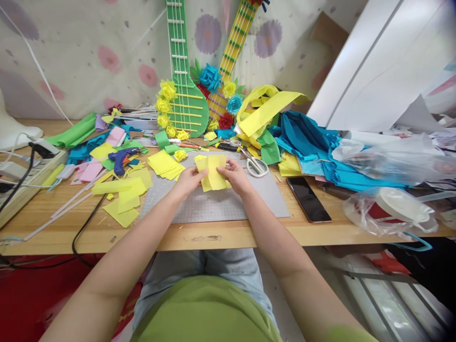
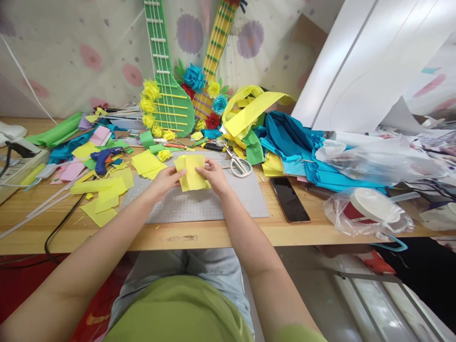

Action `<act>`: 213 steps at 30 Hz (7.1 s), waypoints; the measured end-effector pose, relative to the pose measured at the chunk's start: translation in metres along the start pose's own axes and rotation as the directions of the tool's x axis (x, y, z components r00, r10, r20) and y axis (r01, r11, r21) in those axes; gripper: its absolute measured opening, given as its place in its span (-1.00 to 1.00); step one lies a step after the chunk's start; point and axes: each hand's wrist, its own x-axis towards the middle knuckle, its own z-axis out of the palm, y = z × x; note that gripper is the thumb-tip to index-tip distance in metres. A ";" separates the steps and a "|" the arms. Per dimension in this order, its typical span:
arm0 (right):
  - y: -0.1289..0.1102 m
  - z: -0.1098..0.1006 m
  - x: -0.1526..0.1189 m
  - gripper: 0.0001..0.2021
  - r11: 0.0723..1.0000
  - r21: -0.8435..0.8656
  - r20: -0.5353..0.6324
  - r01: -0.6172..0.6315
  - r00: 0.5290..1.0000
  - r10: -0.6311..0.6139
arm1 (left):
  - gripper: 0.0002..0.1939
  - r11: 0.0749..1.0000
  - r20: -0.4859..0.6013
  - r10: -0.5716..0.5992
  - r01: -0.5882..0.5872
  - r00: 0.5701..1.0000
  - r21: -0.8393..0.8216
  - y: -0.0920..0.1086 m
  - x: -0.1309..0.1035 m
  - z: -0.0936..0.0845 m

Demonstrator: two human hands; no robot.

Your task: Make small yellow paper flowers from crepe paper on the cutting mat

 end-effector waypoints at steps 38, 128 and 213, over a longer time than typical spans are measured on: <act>0.022 0.015 0.018 -0.69 0.928 -0.369 -0.082 0.045 0.993 -0.081 | -0.57 0.929 -0.195 0.141 -0.198 0.971 -0.312 -0.039 0.015 -0.012; 0.020 0.019 0.018 -0.57 1.000 0.006 -0.145 0.002 0.989 -0.001 | -0.65 0.913 -0.052 0.069 -0.084 0.996 -0.398 -0.029 0.018 -0.008; 0.015 0.025 0.007 -0.67 0.985 -0.074 0.001 -0.154 0.988 0.155 | -0.54 0.876 -0.348 0.264 -0.375 0.900 -0.304 -0.030 0.019 0.000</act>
